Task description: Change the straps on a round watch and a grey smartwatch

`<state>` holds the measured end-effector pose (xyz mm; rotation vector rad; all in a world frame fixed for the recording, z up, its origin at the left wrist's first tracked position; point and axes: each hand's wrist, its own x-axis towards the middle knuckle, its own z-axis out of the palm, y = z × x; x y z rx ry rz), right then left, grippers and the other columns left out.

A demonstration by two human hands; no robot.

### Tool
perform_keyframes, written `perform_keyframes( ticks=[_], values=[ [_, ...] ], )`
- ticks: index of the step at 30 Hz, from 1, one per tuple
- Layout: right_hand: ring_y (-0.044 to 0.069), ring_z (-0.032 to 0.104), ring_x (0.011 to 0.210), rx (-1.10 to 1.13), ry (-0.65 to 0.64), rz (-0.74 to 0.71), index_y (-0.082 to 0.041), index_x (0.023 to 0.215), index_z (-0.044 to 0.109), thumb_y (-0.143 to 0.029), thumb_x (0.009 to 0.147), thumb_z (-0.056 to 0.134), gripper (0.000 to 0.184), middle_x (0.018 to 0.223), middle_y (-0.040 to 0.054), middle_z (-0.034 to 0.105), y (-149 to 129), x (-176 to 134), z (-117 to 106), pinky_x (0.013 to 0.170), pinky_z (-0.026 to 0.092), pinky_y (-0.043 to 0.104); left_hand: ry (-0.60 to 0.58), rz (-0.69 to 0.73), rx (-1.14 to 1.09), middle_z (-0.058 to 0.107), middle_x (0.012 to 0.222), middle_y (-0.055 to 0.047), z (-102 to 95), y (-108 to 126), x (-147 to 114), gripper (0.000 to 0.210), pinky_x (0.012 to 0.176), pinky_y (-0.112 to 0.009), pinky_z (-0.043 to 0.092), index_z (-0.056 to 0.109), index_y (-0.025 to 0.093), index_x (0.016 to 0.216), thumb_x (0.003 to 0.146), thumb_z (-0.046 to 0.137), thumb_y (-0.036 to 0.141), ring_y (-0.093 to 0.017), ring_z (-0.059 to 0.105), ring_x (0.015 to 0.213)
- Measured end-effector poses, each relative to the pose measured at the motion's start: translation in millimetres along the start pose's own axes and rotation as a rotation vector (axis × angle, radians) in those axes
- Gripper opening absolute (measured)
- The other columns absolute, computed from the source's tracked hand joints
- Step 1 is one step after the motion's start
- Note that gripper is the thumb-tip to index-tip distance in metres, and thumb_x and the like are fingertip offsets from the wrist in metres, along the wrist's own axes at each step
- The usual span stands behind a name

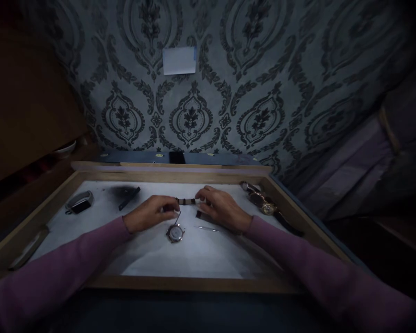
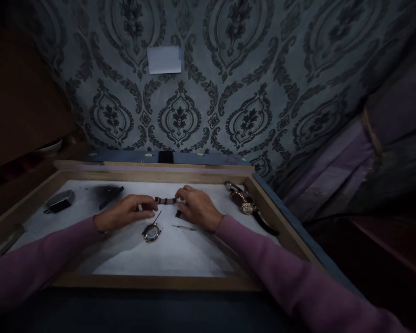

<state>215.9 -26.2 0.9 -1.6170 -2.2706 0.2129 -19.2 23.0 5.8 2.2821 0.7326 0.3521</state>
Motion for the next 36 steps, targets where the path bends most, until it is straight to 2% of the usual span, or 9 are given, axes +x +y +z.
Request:
perform_keyframes(
  ticks=[4,9,14,16,19,23,27,31,36],
  values=[
    [0.017,0.06,0.082,-0.044,-0.046,0.014,-0.015,0.111,0.062,-0.015,0.086,0.062,0.025,0.104,0.0081,0.062,1,13,7,0.071,0.04,0.026,0.241,-0.06,0.165,0.06,0.086,-0.002,4.2,-8,10,0.018,0.071,-0.027,0.043,0.06,0.017,0.1,0.084,0.051,0.014,-0.017,0.056,0.08],
    [0.021,0.06,0.092,-0.056,-0.064,-0.019,-0.015,0.109,0.063,-0.018,0.088,0.062,0.022,0.104,0.0092,0.062,6,15,18,0.076,0.042,0.029,0.22,0.014,0.324,0.058,0.097,-0.006,14.1,-14,12,0.023,0.084,-0.035,0.044,0.058,0.018,0.107,0.085,0.052,0.014,-0.022,0.055,0.092],
    [0.023,0.056,0.096,-0.091,0.044,-0.102,-0.015,0.105,0.064,-0.014,0.087,0.061,0.018,0.102,0.0097,0.061,0,9,19,0.08,0.044,0.032,0.278,0.028,0.305,0.057,0.091,-0.004,13.9,-16,12,0.021,0.077,-0.03,0.043,0.057,0.017,0.105,0.085,0.05,0.013,-0.018,0.055,0.083],
    [0.023,0.055,0.093,-0.092,0.046,-0.199,-0.015,0.1,0.064,-0.015,0.089,0.059,0.013,0.098,0.0094,0.06,-8,5,17,0.079,0.044,0.033,0.224,0.039,0.293,0.057,0.083,-0.002,10.3,-10,9,0.013,0.07,-0.028,0.04,0.059,0.017,0.094,0.086,0.05,0.015,-0.017,0.054,0.076],
    [0.022,0.054,0.089,-0.072,0.024,-0.327,-0.014,0.097,0.065,-0.018,0.09,0.058,0.01,0.096,0.01,0.061,-19,-4,15,0.075,0.044,0.033,0.02,0.016,0.235,0.057,0.072,0.001,5.6,6,-1,0.014,0.062,-0.025,0.035,0.059,0.017,0.082,0.09,0.05,0.025,-0.014,0.052,0.066],
    [0.022,0.054,0.088,-0.037,-0.028,-0.374,-0.014,0.092,0.066,-0.017,0.09,0.058,0.009,0.095,0.0104,0.061,-28,-12,15,0.076,0.045,0.034,-0.093,-0.089,0.331,0.059,0.079,0.0,9.8,23,-15,0.026,0.062,-0.026,0.034,0.057,0.018,0.087,0.083,0.064,0.042,-0.017,0.054,0.072],
    [0.022,0.055,0.093,0.022,-0.053,-0.329,-0.015,0.096,0.066,-0.016,0.09,0.057,0.011,0.098,0.0101,0.062,-32,-15,14,0.081,0.046,0.036,-0.125,-0.102,0.417,0.06,0.09,-0.003,21.6,26,-20,0.027,0.069,-0.029,0.037,0.053,0.018,0.087,0.081,0.067,0.041,-0.021,0.056,0.083],
    [0.022,0.057,0.094,0.087,-0.068,-0.311,-0.016,0.095,0.066,-0.015,0.09,0.057,0.01,0.099,0.0096,0.062,-37,-18,15,0.082,0.047,0.036,-0.12,-0.114,0.322,0.063,0.092,-0.004,27.5,21,-19,0.027,0.069,-0.029,0.038,0.052,0.018,0.092,0.08,0.068,0.036,-0.022,0.058,0.083],
    [0.02,0.058,0.085,0.156,-0.05,-0.276,-0.014,0.091,0.064,-0.013,0.089,0.057,0.007,0.089,0.0074,0.061,-44,-22,17,0.076,0.047,0.033,-0.129,-0.026,0.239,0.066,0.087,-0.002,29.8,18,-19,0.014,0.068,-0.028,0.04,0.057,0.018,0.095,0.082,0.061,0.021,-0.02,0.061,0.079]
  ],
)
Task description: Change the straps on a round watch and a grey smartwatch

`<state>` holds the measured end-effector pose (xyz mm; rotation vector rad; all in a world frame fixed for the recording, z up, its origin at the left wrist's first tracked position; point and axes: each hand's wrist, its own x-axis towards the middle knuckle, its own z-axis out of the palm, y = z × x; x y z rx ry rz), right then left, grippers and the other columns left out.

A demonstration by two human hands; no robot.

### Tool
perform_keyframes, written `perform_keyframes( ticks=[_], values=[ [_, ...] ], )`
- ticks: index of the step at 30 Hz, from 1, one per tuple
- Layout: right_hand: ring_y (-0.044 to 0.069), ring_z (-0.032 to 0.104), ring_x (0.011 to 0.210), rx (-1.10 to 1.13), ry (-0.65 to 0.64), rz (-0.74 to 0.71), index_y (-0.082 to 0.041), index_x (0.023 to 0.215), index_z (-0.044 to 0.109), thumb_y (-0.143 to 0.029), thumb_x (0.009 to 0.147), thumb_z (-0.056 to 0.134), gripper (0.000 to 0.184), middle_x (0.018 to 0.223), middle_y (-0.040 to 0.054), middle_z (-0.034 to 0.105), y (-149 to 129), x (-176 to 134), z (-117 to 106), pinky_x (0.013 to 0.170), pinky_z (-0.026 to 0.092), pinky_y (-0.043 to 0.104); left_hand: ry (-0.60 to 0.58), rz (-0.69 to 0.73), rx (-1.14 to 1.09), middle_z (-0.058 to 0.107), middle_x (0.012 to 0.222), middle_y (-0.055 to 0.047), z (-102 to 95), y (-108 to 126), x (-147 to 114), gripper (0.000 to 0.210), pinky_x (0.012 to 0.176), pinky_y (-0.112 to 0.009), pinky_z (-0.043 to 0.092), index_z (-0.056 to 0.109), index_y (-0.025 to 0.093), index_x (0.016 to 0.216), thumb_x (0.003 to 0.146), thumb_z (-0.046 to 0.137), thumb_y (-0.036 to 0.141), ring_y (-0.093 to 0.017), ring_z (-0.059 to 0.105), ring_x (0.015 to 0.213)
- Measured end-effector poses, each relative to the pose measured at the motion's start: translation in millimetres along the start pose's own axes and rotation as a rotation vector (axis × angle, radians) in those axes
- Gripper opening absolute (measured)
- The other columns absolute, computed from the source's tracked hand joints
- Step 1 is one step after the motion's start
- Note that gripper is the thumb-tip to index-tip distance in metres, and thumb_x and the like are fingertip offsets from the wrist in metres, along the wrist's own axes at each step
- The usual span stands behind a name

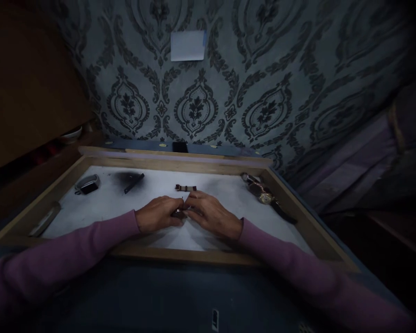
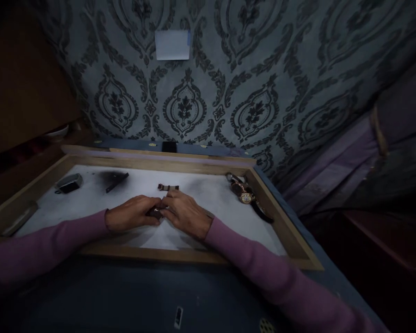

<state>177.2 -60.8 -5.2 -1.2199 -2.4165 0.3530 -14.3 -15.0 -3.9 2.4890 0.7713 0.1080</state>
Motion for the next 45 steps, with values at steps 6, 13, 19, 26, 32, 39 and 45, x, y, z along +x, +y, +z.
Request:
perform_keyframes(
  ticks=[6,13,19,26,32,39,45],
  values=[
    [0.017,0.057,0.076,0.108,0.246,0.09,-0.017,0.097,0.056,-0.013,0.092,0.05,0.009,0.09,0.0057,0.058,-20,3,0,0.072,0.047,0.031,0.156,0.073,0.355,0.066,0.105,-0.012,2.1,7,-2,0.013,0.075,-0.036,0.046,0.058,0.015,0.097,0.093,0.047,0.018,-0.026,0.061,0.092],
    [0.018,0.055,0.08,0.233,0.287,0.033,-0.018,0.083,0.056,-0.014,0.091,0.048,0.012,0.085,0.0058,0.057,-44,4,-4,0.072,0.046,0.031,0.134,0.108,0.617,0.063,0.109,-0.015,0.1,21,-8,0.024,0.074,-0.039,0.048,0.06,0.011,0.103,0.09,0.041,0.004,-0.028,0.057,0.096],
    [0.014,0.056,0.069,0.218,0.248,0.149,-0.017,0.08,0.058,-0.025,0.094,0.049,0.019,0.075,0.0015,0.06,-18,13,-23,0.063,0.042,0.025,0.367,0.009,0.448,0.059,0.099,-0.01,-16.1,12,-6,0.012,0.074,-0.035,0.047,0.056,0.015,0.095,0.094,0.045,0.019,-0.025,0.056,0.093],
    [0.022,0.058,0.095,-0.251,0.131,0.324,-0.012,0.102,0.063,-0.014,0.088,0.058,0.015,0.101,0.0114,0.063,24,29,-10,0.08,0.042,0.031,0.307,-0.185,-0.734,0.062,0.077,-0.003,-31.2,-24,6,0.021,0.045,-0.021,0.04,0.049,0.017,0.085,0.085,0.057,0.036,-0.015,0.063,0.061],
    [0.023,0.056,0.098,-0.309,0.022,0.289,-0.012,0.109,0.065,-0.014,0.09,0.058,0.02,0.103,0.0115,0.063,30,32,0,0.084,0.042,0.032,0.267,-0.238,-0.915,0.059,0.059,0.001,-28.5,-38,15,0.035,0.038,-0.016,0.031,0.053,0.016,0.08,0.073,0.071,0.045,-0.007,0.05,0.042],
    [0.022,0.055,0.095,-0.317,-0.029,0.258,-0.014,0.104,0.065,-0.013,0.092,0.056,0.016,0.1,0.0105,0.062,37,32,2,0.082,0.043,0.032,0.228,-0.296,-1.001,0.049,0.054,0.006,-26.0,-39,20,0.035,0.037,-0.016,0.022,0.056,0.015,0.08,0.076,0.068,0.047,-0.004,0.039,0.04],
    [0.022,0.055,0.095,-0.29,-0.022,0.251,-0.014,0.097,0.062,-0.01,0.09,0.056,0.01,0.096,0.0098,0.062,42,31,4,0.08,0.043,0.031,0.191,-0.332,-1.004,0.056,0.055,0.003,-21.2,-35,22,0.032,0.04,-0.016,0.026,0.055,0.014,0.076,0.079,0.066,0.044,-0.006,0.046,0.043]
  ],
)
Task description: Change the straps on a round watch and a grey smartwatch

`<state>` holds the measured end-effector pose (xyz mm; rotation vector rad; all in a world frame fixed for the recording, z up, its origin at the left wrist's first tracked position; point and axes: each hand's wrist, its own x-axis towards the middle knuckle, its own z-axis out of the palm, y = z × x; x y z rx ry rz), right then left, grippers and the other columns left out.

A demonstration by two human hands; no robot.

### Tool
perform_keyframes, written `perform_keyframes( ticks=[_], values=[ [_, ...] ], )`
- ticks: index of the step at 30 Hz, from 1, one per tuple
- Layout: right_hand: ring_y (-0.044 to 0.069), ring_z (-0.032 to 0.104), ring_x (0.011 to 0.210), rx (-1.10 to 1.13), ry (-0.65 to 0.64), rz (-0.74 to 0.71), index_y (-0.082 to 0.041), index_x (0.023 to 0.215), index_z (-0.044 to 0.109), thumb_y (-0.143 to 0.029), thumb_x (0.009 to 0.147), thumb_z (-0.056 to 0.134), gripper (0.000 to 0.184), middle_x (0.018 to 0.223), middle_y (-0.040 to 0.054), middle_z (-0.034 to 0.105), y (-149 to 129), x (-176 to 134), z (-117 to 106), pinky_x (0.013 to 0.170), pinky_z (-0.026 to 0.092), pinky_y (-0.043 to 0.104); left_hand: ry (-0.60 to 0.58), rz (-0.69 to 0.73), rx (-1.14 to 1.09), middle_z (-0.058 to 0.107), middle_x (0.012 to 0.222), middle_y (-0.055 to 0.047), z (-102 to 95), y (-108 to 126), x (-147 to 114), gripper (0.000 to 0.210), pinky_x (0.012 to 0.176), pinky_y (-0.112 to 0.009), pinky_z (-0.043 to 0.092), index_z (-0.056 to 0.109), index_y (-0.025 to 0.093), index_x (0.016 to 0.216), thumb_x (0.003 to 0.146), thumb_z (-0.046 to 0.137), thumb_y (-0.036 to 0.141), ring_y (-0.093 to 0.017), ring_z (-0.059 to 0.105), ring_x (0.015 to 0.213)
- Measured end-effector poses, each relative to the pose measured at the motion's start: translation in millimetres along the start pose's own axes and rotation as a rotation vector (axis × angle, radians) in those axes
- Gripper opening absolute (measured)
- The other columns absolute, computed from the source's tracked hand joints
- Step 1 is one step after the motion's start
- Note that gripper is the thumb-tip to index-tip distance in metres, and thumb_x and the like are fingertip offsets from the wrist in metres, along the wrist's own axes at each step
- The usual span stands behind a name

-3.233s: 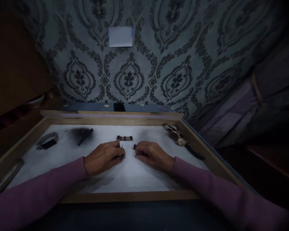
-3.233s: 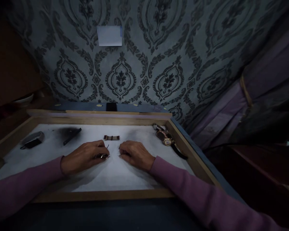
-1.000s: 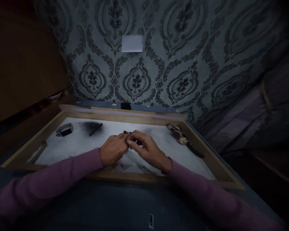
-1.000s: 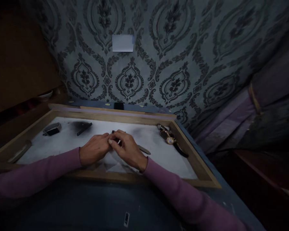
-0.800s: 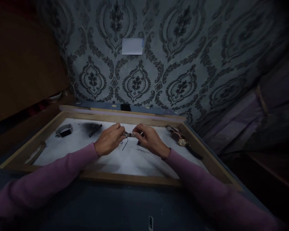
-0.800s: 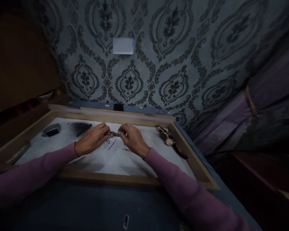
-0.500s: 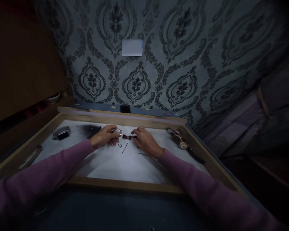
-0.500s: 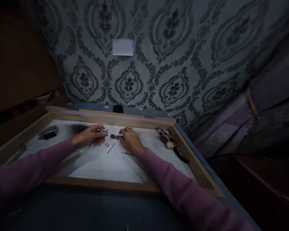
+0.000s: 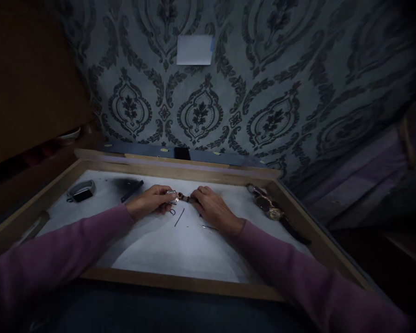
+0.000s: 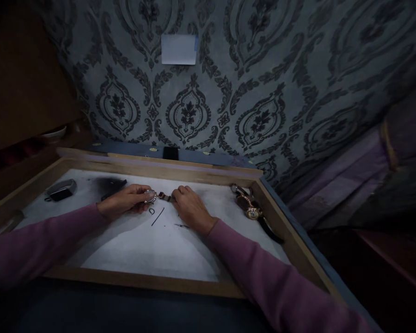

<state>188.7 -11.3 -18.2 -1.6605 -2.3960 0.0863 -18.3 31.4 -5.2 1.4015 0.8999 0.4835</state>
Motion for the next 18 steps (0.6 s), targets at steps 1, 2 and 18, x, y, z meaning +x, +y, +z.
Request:
perform_keyframes(
  ticks=[1,2,18],
  values=[
    [0.022,0.055,0.094,0.007,0.003,0.001,-0.014,0.097,0.062,-0.01,0.089,0.057,0.01,0.096,0.0096,0.062,1,0,1,0.08,0.043,0.031,-0.006,-0.014,-0.009,0.06,0.058,0.001,0.4,0,0,0.032,0.04,-0.017,0.027,0.055,0.014,0.077,0.078,0.067,0.044,-0.007,0.051,0.045],
    [0.021,0.055,0.093,0.019,0.008,0.004,-0.014,0.096,0.061,-0.01,0.089,0.057,0.01,0.096,0.0092,0.062,2,-1,1,0.08,0.044,0.03,-0.015,-0.028,-0.021,0.064,0.061,-0.001,0.5,-1,0,0.032,0.041,-0.017,0.027,0.055,0.014,0.079,0.078,0.067,0.044,-0.009,0.056,0.048],
    [0.023,0.054,0.089,0.197,0.108,-0.093,-0.015,0.093,0.057,-0.007,0.086,0.052,0.012,0.093,0.01,0.06,10,-10,-9,0.078,0.045,0.035,-0.102,-0.126,-0.263,0.071,0.08,-0.009,0.9,-4,-4,0.029,0.047,-0.017,0.04,0.056,0.013,0.095,0.075,0.074,0.026,-0.018,0.071,0.07]
  ],
)
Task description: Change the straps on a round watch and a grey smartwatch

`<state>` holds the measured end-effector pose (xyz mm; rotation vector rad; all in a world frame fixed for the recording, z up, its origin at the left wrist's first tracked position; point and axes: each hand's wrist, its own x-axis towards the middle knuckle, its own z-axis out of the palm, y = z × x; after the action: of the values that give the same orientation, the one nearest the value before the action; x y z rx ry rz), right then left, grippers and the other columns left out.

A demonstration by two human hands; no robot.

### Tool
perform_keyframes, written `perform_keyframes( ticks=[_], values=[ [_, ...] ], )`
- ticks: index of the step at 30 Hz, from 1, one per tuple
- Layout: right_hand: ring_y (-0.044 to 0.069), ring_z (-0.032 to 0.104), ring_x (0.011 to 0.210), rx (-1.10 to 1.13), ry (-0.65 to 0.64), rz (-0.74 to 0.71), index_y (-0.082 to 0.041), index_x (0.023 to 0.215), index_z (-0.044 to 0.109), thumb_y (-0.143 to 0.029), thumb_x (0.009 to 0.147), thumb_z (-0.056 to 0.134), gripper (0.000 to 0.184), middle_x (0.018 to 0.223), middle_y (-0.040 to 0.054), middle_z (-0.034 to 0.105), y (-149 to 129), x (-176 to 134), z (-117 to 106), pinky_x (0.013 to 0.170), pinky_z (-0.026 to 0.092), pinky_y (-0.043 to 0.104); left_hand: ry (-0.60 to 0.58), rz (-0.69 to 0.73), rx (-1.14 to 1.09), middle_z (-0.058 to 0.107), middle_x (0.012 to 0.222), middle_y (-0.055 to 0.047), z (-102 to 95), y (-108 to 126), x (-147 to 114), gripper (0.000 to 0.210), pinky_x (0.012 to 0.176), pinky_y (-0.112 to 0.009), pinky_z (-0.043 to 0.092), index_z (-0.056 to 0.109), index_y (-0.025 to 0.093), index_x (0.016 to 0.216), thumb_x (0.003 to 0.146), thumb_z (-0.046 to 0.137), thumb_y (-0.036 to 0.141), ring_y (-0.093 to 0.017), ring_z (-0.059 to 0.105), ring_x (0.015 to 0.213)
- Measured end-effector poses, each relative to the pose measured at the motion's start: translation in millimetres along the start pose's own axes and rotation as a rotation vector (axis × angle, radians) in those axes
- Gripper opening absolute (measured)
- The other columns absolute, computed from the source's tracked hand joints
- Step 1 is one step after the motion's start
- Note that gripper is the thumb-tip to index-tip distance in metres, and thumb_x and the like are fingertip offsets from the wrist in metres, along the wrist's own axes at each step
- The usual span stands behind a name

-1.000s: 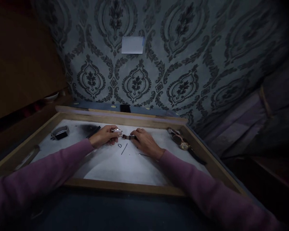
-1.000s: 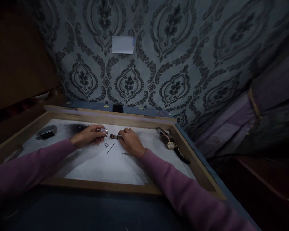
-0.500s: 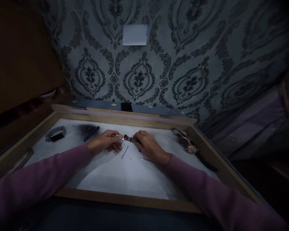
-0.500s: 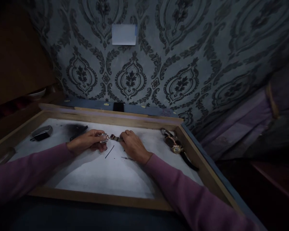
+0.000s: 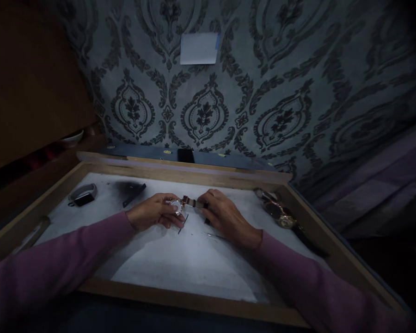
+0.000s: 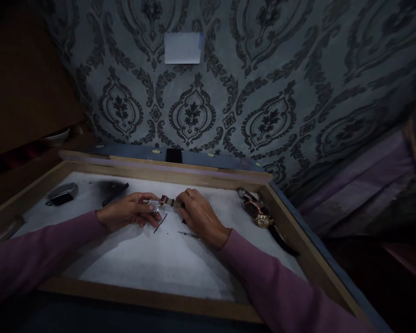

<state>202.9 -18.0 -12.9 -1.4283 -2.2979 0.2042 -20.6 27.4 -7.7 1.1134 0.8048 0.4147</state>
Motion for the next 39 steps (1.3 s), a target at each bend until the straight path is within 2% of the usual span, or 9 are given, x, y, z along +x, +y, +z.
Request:
perform_keyframes(
  ticks=[6,13,33,39],
  values=[
    [0.023,0.054,0.088,0.023,0.036,-0.054,-0.016,0.094,0.057,-0.01,0.088,0.053,0.01,0.093,0.0102,0.06,-0.9,-4.1,2.0,0.076,0.046,0.034,-0.03,-0.01,-0.012,0.07,0.076,-0.007,0.0,-2.2,1.1,0.027,0.045,-0.017,0.039,0.055,0.015,0.095,0.074,0.071,0.02,-0.017,0.07,0.065],
    [0.022,0.055,0.084,0.048,0.083,-0.132,-0.018,0.093,0.056,-0.015,0.09,0.054,0.004,0.089,0.0083,0.06,-2.8,-4.6,1.4,0.071,0.046,0.032,-0.04,0.008,-0.014,0.069,0.077,-0.006,1.7,-1.8,0.8,0.029,0.044,-0.018,0.039,0.057,0.013,0.092,0.072,0.074,0.026,-0.016,0.069,0.063],
    [0.021,0.055,0.084,0.102,0.076,-0.123,-0.019,0.093,0.057,-0.012,0.088,0.055,0.009,0.089,0.0074,0.059,-2.5,-4.9,-0.5,0.071,0.045,0.032,-0.035,0.026,-0.011,0.068,0.076,-0.006,1.8,1.0,-1.5,0.032,0.044,-0.018,0.038,0.057,0.013,0.094,0.071,0.076,0.026,-0.015,0.068,0.061],
    [0.021,0.054,0.082,0.106,0.068,-0.144,-0.017,0.093,0.057,-0.012,0.087,0.055,0.008,0.087,0.0074,0.058,-2.7,-5.3,-0.8,0.07,0.044,0.032,-0.026,0.013,0.01,0.068,0.074,-0.005,2.8,1.1,-0.6,0.034,0.043,-0.017,0.037,0.056,0.015,0.09,0.072,0.077,0.035,-0.015,0.067,0.06]
  ],
)
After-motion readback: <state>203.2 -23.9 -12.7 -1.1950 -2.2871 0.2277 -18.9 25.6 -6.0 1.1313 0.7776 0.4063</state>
